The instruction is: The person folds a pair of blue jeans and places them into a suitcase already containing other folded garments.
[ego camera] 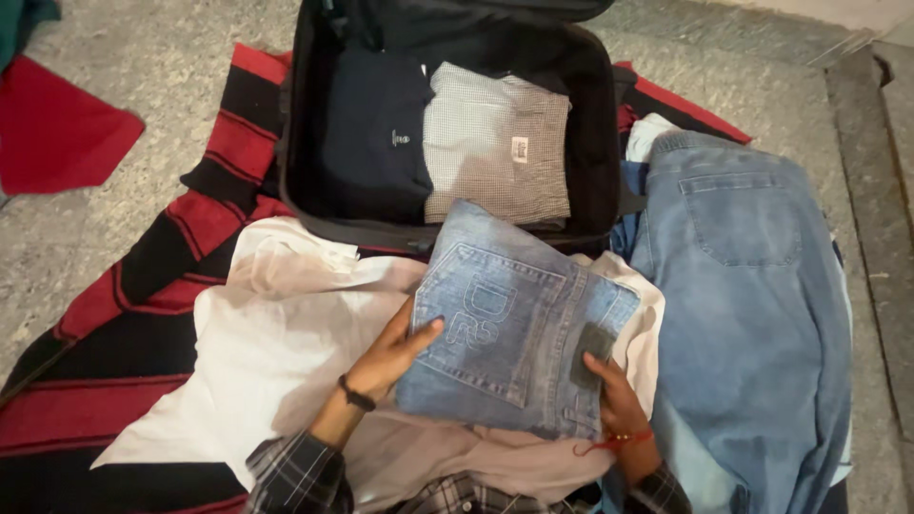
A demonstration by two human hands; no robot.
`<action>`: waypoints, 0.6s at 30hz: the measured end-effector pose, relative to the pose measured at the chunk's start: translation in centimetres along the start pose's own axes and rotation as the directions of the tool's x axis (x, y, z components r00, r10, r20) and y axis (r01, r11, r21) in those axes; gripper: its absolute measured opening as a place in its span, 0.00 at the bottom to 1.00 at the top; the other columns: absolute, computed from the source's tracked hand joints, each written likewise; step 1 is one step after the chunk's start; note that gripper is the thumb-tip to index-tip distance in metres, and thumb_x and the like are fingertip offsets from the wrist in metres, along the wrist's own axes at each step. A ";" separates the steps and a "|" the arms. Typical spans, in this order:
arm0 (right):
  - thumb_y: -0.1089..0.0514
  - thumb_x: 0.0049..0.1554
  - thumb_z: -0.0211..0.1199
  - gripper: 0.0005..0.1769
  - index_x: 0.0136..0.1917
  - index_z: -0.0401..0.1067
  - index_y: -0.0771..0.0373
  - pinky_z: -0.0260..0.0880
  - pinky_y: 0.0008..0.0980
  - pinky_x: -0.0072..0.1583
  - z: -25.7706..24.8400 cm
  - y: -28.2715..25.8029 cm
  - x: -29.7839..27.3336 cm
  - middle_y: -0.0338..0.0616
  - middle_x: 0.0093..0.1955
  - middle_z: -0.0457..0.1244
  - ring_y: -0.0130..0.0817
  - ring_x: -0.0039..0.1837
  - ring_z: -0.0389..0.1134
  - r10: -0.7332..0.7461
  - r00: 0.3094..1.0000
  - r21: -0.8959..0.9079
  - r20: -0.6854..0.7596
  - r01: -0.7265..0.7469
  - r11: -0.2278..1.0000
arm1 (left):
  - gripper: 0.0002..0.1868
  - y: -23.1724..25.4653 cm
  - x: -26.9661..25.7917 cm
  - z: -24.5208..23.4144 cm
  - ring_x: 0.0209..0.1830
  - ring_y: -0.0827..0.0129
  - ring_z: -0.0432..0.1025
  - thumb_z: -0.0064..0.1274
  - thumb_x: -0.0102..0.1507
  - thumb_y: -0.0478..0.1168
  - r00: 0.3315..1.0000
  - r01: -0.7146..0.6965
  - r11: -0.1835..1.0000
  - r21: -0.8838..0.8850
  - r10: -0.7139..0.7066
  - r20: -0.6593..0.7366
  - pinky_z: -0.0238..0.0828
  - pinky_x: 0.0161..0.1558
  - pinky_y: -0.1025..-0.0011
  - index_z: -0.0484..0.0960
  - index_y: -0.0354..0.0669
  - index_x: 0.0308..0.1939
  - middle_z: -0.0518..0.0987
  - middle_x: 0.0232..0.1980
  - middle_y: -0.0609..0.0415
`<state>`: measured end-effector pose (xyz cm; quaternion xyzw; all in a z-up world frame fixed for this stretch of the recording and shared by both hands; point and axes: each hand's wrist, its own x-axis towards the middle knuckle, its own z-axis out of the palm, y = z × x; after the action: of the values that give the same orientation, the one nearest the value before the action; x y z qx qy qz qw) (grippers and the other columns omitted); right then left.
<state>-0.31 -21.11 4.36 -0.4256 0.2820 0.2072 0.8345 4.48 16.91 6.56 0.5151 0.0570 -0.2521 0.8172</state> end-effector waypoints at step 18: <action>0.61 0.61 0.59 0.26 0.71 0.64 0.56 0.58 0.49 0.73 5.5 11.9 0.5 0.39 0.69 0.63 0.41 0.70 0.62 -0.146 0.988 0.354 0.048 0.120 0.928 | 0.36 -5.6 -1.9 5.7 0.61 0.65 0.68 0.56 0.61 0.35 0.891 -0.315 0.947 -0.058 0.274 -0.363 0.66 0.62 0.67 0.61 0.35 0.72 0.73 0.62 0.51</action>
<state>-5.31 -9.96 -0.38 -0.2805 0.2541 0.1122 0.9188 -0.80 10.69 5.32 0.5061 0.1371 -0.0257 0.8511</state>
